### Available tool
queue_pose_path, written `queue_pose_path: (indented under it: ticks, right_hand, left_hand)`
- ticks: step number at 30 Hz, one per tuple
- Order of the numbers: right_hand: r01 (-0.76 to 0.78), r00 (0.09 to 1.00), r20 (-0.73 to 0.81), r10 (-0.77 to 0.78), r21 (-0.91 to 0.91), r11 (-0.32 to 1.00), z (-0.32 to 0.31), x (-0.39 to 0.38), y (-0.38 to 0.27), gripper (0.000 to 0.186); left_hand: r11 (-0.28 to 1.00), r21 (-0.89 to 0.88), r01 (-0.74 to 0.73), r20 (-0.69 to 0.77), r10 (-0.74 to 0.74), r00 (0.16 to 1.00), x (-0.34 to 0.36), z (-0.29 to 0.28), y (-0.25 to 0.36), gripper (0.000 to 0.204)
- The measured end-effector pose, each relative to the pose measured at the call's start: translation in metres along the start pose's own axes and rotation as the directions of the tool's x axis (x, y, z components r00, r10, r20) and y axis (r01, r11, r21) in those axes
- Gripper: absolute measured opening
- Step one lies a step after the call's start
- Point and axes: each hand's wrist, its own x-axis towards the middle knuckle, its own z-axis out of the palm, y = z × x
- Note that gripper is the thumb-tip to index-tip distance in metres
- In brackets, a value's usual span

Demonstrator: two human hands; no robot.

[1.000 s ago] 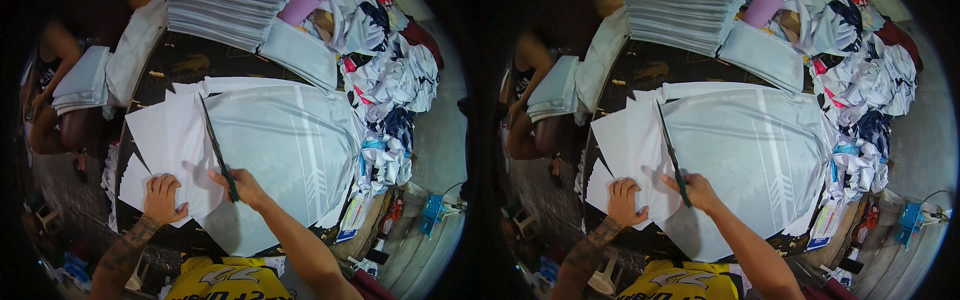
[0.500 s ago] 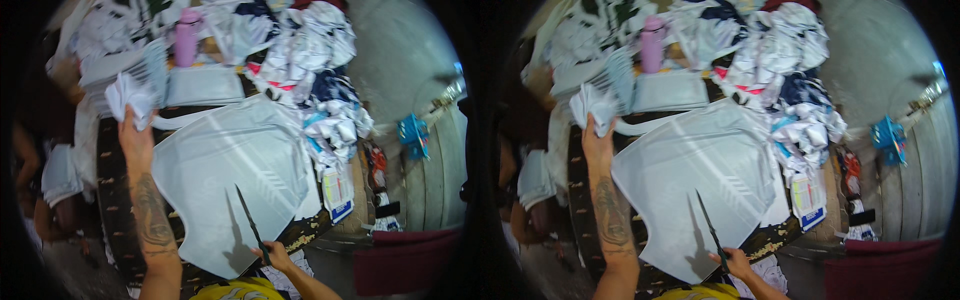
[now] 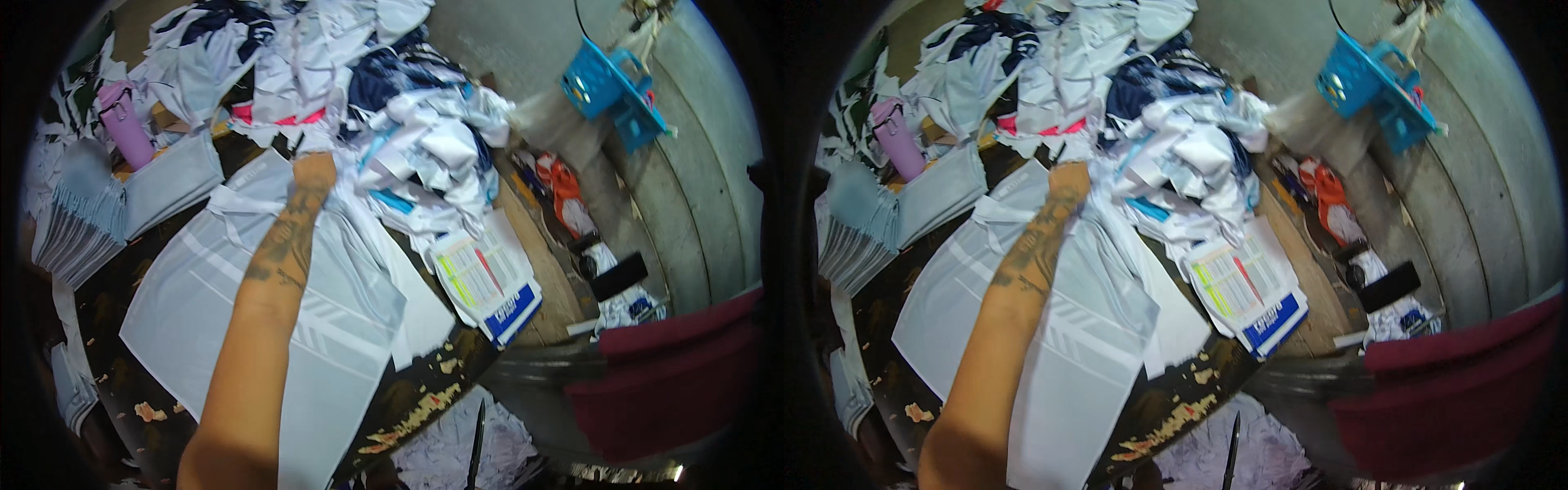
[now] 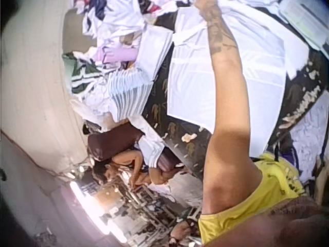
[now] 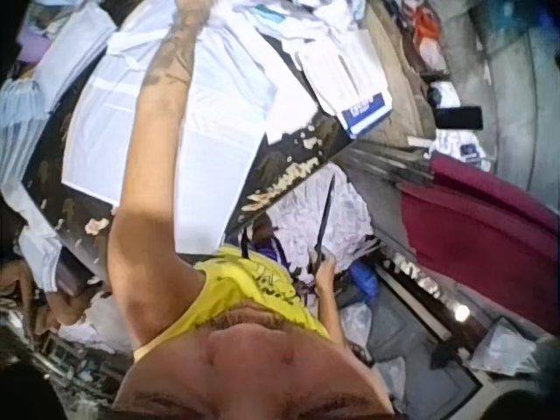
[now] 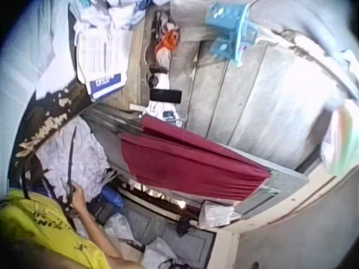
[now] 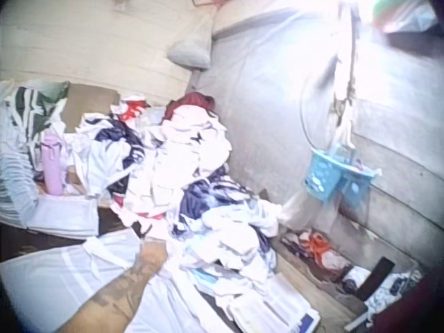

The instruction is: The person uses shears to cut white transfer paper around the edges of printed designs on sports jerseys. They repeatedly place a jersey on the table, align the paper, cut along the design outline, remove the excess paper, and set the jersey aside before repeating the process with another jersey.

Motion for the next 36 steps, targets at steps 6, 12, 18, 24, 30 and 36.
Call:
queue_pose_path:
  ticks: [6,12,18,24,30,36]
  right_hand:
    - [0.162,0.983,0.095,-0.159,-0.029,0.986,-0.024,0.031,0.021,0.027]
    - [0.427,0.811,0.377,-0.446,0.140,0.894,-0.034,0.095,-0.022,0.034]
    - [0.321,0.791,0.512,-0.335,0.119,0.940,-0.036,0.119,-0.086,0.047]
    - [0.655,0.670,0.295,-0.681,0.197,0.730,0.030,0.156,-0.146,0.044]
    - [0.673,0.734,0.164,-0.659,-0.312,0.671,0.109,0.174,-0.198,0.042]
    - [0.617,0.707,-0.001,-0.708,-0.489,0.617,0.155,0.186,-0.222,0.041]
  left_hand:
    - [0.836,-0.386,-0.390,-0.876,-0.201,0.438,-0.109,-0.164,0.160,0.051]
    - [0.704,-0.608,-0.368,-0.247,0.273,0.930,-0.465,-0.164,0.215,0.071]
    - [0.671,0.136,0.729,0.087,-0.741,0.666,-0.636,-0.125,-0.014,0.107]
    - [0.705,0.137,0.696,0.039,-0.706,0.707,-0.728,-0.200,-0.093,0.101]
    - [0.893,-0.445,0.071,-0.089,-0.122,0.989,-0.596,-0.139,-0.030,0.057]
    - [0.942,-0.321,0.101,0.113,-0.068,0.991,-0.422,-0.137,-0.097,0.019]
